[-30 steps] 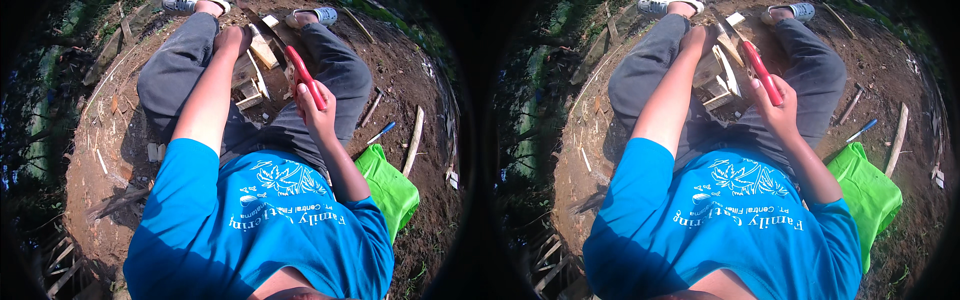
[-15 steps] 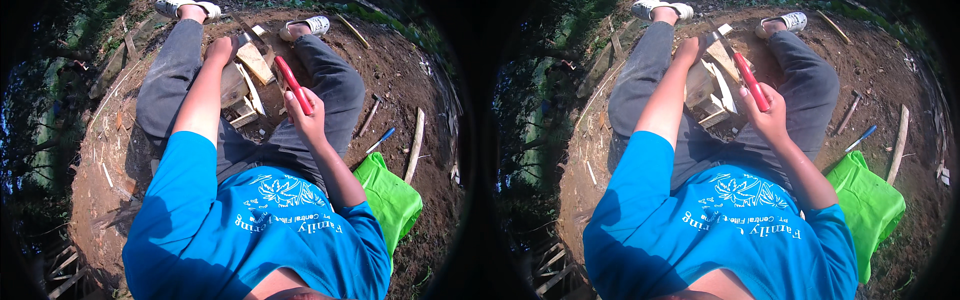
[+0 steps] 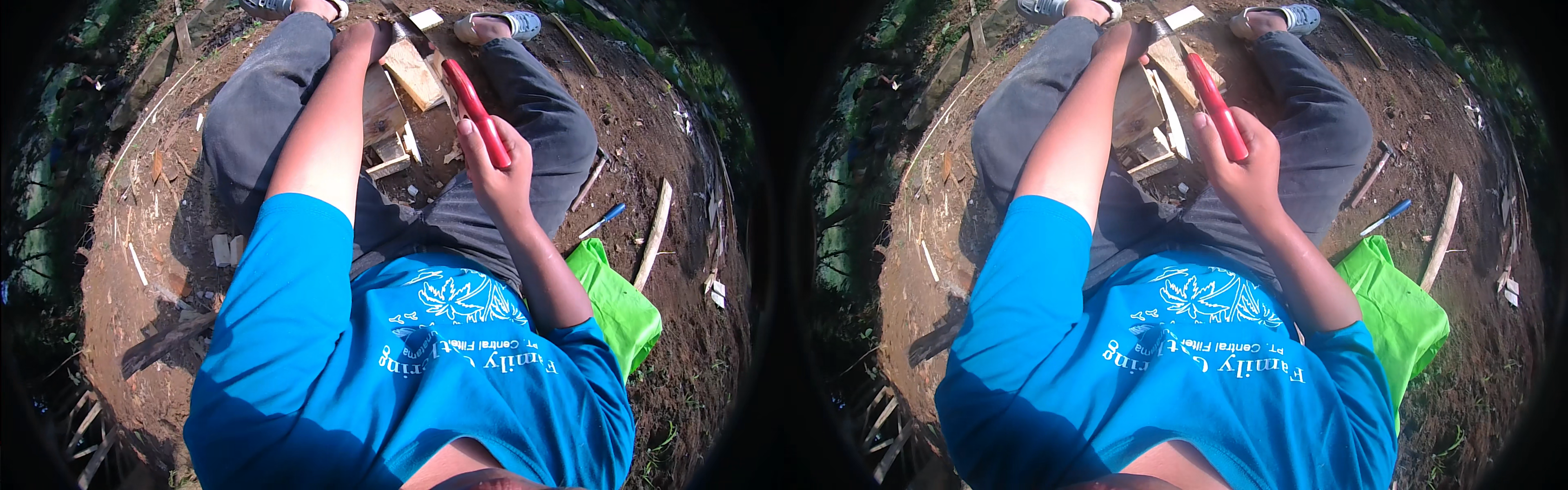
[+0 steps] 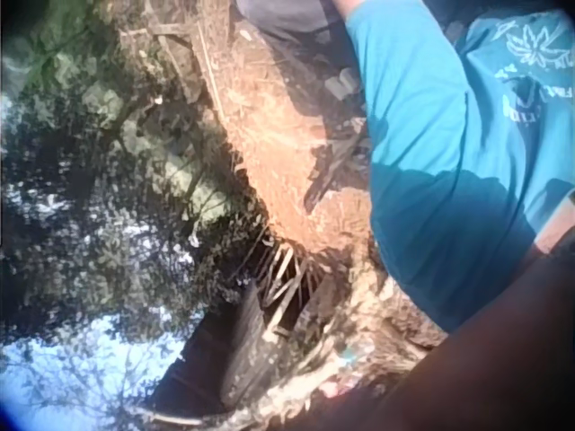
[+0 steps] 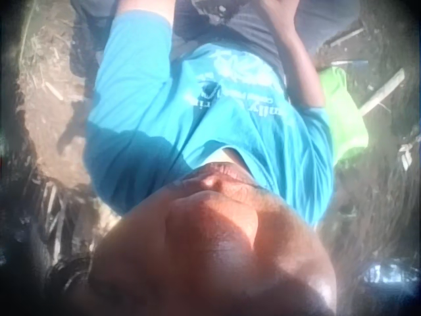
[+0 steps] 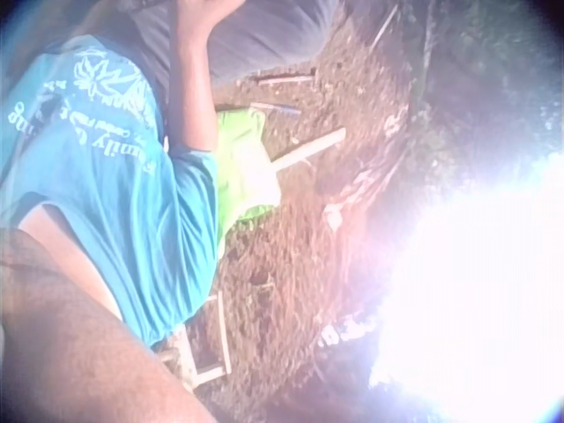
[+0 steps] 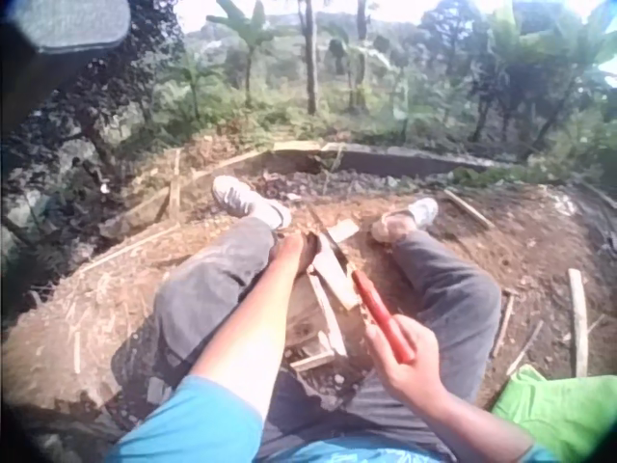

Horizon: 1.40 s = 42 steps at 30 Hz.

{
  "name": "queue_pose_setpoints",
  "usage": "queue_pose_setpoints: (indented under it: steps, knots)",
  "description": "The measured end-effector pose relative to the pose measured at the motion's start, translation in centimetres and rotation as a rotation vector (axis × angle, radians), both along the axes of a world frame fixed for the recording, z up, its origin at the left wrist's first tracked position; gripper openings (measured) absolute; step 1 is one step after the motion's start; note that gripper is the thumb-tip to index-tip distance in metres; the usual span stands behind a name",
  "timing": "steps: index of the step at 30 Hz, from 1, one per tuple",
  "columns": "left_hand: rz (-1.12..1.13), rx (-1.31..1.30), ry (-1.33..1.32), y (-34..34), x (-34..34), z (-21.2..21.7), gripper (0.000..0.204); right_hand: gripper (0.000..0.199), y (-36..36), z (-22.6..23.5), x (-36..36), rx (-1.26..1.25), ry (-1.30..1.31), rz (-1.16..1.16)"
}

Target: The person saws several wooden boards with a hand saw and then aligns and handles the pieces while sitting on the ground.

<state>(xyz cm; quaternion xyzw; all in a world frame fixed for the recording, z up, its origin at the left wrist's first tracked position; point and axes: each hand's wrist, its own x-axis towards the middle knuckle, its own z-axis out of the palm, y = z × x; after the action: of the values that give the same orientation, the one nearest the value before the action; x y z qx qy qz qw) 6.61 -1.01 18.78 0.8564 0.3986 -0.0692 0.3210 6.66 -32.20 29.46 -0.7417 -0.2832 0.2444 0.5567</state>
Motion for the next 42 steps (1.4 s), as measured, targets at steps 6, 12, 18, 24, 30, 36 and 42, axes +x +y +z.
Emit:
queue_pose_setpoints:
  steps: [6, 12, 18, 24, 30, 36, 42]
  knots:
    - [0.119, -0.004, 0.031, 2.2, 0.9, -4.1, 0.055, 0.034, -0.9, 1.4, -1.0, -0.037, -0.053, 0.015]
    - [0.231, -0.038, 0.038, 4.4, 1.8, -8.0, 0.058, 0.034, -1.4, 2.1, -1.3, -0.061, 0.03, 0.007]
    - [0.253, -0.085, 0.066, 4.5, 2.0, -8.6, 0.063, 0.034, -2.6, 1.6, -1.4, -0.087, -0.068, 0.009]
    - [0.123, 0.121, -0.058, 1.3, 1.9, -6.2, 0.054, 0.035, -1.0, -0.5, -1.0, -0.115, -0.219, -0.016]
    - [0.03, 0.264, -0.119, -0.9, -0.4, -0.2, 0.048, 0.036, 3.9, -5.0, 0.9, 0.024, -0.065, -0.029]
    - [-0.032, 0.251, -0.029, -0.3, -0.1, -0.5, 0.044, 0.03, 4.9, -6.1, 1.3, 0.019, -0.1, 0.034]
    - [-0.022, 0.225, -0.029, -0.3, 0.1, -0.4, 0.046, 0.031, 3.3, -5.4, 1.3, 0.004, 0.001, 0.014]
